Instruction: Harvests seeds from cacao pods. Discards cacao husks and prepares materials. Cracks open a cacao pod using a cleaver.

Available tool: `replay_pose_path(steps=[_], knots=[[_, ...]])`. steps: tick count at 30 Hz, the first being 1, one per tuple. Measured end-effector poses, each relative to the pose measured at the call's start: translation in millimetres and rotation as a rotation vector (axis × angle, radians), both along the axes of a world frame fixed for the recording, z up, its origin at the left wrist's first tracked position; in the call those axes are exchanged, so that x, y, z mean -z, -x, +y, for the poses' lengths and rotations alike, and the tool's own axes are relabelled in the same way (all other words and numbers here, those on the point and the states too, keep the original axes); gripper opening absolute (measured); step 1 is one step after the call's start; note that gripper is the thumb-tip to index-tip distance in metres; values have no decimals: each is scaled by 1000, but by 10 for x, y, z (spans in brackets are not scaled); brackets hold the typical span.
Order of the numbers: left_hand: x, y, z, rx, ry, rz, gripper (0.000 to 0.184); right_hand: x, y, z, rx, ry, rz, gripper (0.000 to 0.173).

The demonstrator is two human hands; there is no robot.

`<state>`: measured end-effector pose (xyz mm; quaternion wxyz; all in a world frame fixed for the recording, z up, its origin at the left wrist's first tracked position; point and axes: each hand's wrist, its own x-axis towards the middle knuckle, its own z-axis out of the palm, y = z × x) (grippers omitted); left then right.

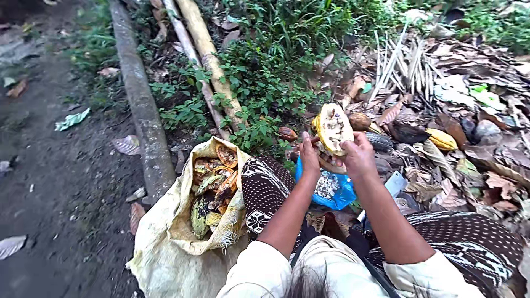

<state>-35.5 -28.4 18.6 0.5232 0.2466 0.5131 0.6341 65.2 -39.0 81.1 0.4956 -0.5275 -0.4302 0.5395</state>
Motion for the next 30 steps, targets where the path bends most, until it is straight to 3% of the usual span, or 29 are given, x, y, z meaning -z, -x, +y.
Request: replay_pose_path(steps=[1, 3, 5, 7, 8, 12, 15, 17, 20, 23, 27, 30], knots=[[15, -15, -40, -14, 40, -62, 73, -103, 86, -9, -25, -48, -19, 36], [124, -80, -104, -30, 69, -73, 47, -333, 302, -60, -152, -99, -64, 41], [225, -132, -204, 0, 28, -58, 30, -547, 530, -142, -431, -123, -92, 42], [140, -144, -300, 57, 95, -45, 35, -676, 674, -166, -710, -161, -129, 46], [40, -138, -313, 65, 125, -54, 38, -709, 688, -159, -754, -226, -208, 45], [67, -131, -82, 22, 90, -88, 74, -594, 204, -12, -515, -559, -637, 36], [105, -139, -46, 36, 174, -35, 69, -127, -455, 104, -444, -376, -896, 43], [166, -195, -93, 58, 224, -19, 66, 289, -771, 81, -488, -37, -803, 49], [251, -291, -84, 36, 219, -83, 54, 686, -854, -126, -397, 343, -278, 47], [375, -329, -83, 114, 165, -71, 42, 897, -723, -223, -204, 317, -92, 47], [380, -401, -58, 310, 192, -204, 54, 985, -809, -144, -112, 268, -206, 46], [418, -479, -60, 380, 124, -159, 58, 1014, -864, -100, -65, 297, -336, 45]])
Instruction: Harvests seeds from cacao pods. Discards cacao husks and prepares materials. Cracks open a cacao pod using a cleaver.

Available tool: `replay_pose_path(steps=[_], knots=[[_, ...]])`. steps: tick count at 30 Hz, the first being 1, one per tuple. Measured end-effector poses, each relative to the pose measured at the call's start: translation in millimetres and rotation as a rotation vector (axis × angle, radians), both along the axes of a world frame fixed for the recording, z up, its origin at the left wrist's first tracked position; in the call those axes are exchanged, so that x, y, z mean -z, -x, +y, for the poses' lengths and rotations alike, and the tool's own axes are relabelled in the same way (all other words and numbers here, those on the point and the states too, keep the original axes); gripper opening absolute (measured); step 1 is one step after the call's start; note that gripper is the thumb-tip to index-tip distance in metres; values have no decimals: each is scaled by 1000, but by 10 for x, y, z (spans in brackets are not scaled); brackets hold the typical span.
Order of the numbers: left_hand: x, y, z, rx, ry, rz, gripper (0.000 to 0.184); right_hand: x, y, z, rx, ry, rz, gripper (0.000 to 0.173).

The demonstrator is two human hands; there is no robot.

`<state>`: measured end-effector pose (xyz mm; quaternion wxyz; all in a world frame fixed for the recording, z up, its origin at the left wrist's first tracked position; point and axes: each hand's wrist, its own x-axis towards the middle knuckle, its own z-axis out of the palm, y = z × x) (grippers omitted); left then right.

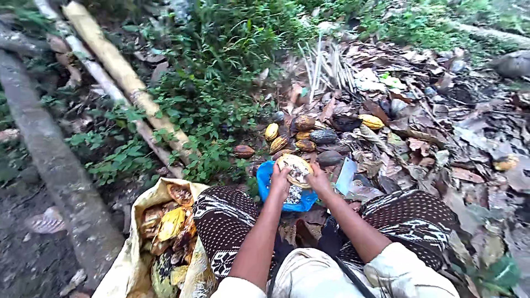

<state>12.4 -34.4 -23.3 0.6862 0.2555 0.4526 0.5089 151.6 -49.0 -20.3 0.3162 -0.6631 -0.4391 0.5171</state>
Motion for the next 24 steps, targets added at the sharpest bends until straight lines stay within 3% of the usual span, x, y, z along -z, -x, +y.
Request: replay_pose_path(steps=[6, 10, 14, 16, 18, 21, 24], knots=[[135, -7, 23, 44, -51, 126, 87, 236, 1, 126, 1, 75, -99, 42], [180, 9, 86, -2, -115, 195, 94, 248, 48, 213, -31, 100, -138, 43], [181, 86, 210, -77, -67, 219, 98, 174, 53, 285, -115, -225, -248, 61], [186, 117, 235, -104, -17, 177, 93, 95, 73, 302, -201, -373, -303, 62], [186, 94, 220, -132, 0, 103, 81, 61, 128, 303, -268, -416, -332, 51], [239, 24, 206, -177, -52, 64, 53, 97, 166, 323, -315, -378, -305, 46], [343, -15, 201, -217, -73, 103, 39, 162, 210, 316, -396, -286, -339, 42]])
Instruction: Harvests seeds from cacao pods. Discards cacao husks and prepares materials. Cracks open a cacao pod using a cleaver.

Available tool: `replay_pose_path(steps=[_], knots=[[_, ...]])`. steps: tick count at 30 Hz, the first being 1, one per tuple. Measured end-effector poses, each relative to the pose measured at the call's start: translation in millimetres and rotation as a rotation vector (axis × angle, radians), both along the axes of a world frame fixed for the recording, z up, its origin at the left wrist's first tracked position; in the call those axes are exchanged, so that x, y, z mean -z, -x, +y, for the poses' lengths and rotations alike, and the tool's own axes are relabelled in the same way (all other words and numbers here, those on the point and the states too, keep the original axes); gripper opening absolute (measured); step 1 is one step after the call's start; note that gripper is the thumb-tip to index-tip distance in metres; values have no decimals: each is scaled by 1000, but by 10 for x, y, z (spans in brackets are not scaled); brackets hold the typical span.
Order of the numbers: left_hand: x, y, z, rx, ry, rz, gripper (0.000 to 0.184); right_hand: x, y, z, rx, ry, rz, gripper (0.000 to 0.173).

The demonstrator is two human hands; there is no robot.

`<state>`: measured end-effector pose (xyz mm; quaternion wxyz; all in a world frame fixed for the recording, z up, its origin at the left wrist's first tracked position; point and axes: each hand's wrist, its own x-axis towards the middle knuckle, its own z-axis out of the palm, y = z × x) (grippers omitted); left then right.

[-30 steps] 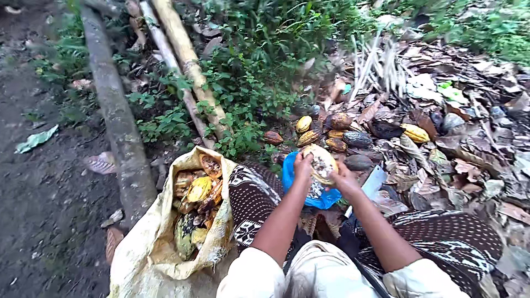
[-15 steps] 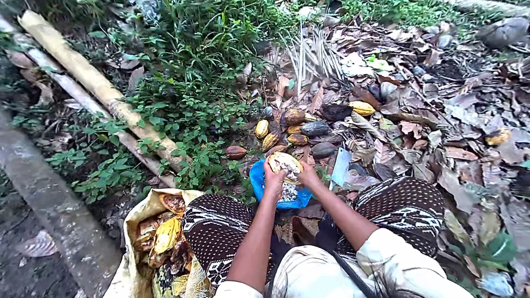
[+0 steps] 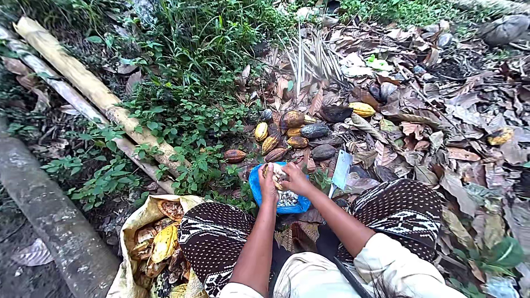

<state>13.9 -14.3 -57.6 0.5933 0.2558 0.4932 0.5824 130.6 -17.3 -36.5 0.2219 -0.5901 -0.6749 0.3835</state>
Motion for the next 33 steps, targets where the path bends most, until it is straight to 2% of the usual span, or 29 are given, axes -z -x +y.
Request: replay_pose_path(steps=[2, 5, 9, 14, 17, 25, 29, 33], knots=[[35, -22, -13, 14, -14, 50, 36, 23, 41, -6, 7, 54, -32, 37], [79, -39, -7, 17, -37, 153, 33, 57, 113, -37, 108, 101, -8, 42], [137, -12, 56, -77, -2, 161, 35, 134, 158, -79, 187, 31, 16, 26], [149, 41, 59, -109, -30, 156, 37, 141, 142, -96, 157, -123, 136, 45], [128, 4, 27, -66, -81, 211, 35, 124, 120, -52, 97, -156, 160, 39], [144, -39, -10, -38, -179, 405, 39, 120, 243, -74, 73, -107, -1, 37], [206, 14, 1, -27, -185, 375, 39, 202, 122, 35, -47, -24, 119, 38], [180, 12, -19, -4, -156, 259, 33, 138, 103, 85, -1, 167, 213, 32]])
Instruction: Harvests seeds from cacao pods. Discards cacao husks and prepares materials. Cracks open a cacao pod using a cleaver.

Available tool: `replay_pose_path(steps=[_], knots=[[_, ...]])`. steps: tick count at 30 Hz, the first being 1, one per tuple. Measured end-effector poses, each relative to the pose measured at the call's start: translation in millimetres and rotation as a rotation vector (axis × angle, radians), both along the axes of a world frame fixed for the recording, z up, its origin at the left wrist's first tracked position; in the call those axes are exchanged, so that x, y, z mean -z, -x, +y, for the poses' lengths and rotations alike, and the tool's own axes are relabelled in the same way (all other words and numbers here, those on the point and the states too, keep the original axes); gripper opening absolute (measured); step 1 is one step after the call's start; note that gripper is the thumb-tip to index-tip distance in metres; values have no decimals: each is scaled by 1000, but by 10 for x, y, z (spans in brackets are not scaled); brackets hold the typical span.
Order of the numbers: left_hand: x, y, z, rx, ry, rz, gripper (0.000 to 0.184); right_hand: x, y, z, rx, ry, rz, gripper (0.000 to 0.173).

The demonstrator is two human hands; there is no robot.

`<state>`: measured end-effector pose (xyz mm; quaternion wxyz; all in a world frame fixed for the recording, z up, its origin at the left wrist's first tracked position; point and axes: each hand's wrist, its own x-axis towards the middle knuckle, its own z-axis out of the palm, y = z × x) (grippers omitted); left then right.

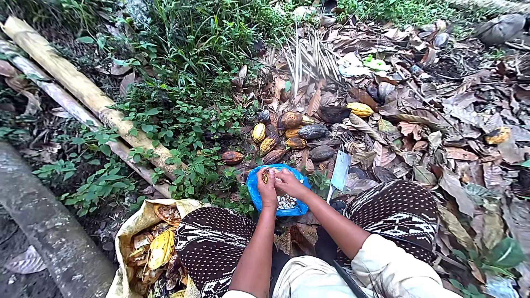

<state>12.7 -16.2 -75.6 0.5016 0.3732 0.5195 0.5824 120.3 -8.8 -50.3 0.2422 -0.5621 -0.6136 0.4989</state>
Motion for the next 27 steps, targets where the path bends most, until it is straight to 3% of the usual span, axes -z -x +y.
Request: replay_pose_path(steps=[8, 14, 19, 23, 27], knots=[[59, -28, -34, -52, 30, 13, 26, -54, 163, -104, 80, 90, -216, 42], [47, -44, -21, -101, 59, -73, 24, 17, 180, -119, 98, -46, -233, 42], [63, -44, -9, -98, 73, -100, 25, 113, 104, -122, 53, -152, -288, 52], [3, 23, 37, -128, 75, -155, 29, 171, 68, -192, 119, -326, -118, 36], [-49, 68, 68, -160, 91, -228, 30, 169, 39, -146, 30, -330, -50, 35]])
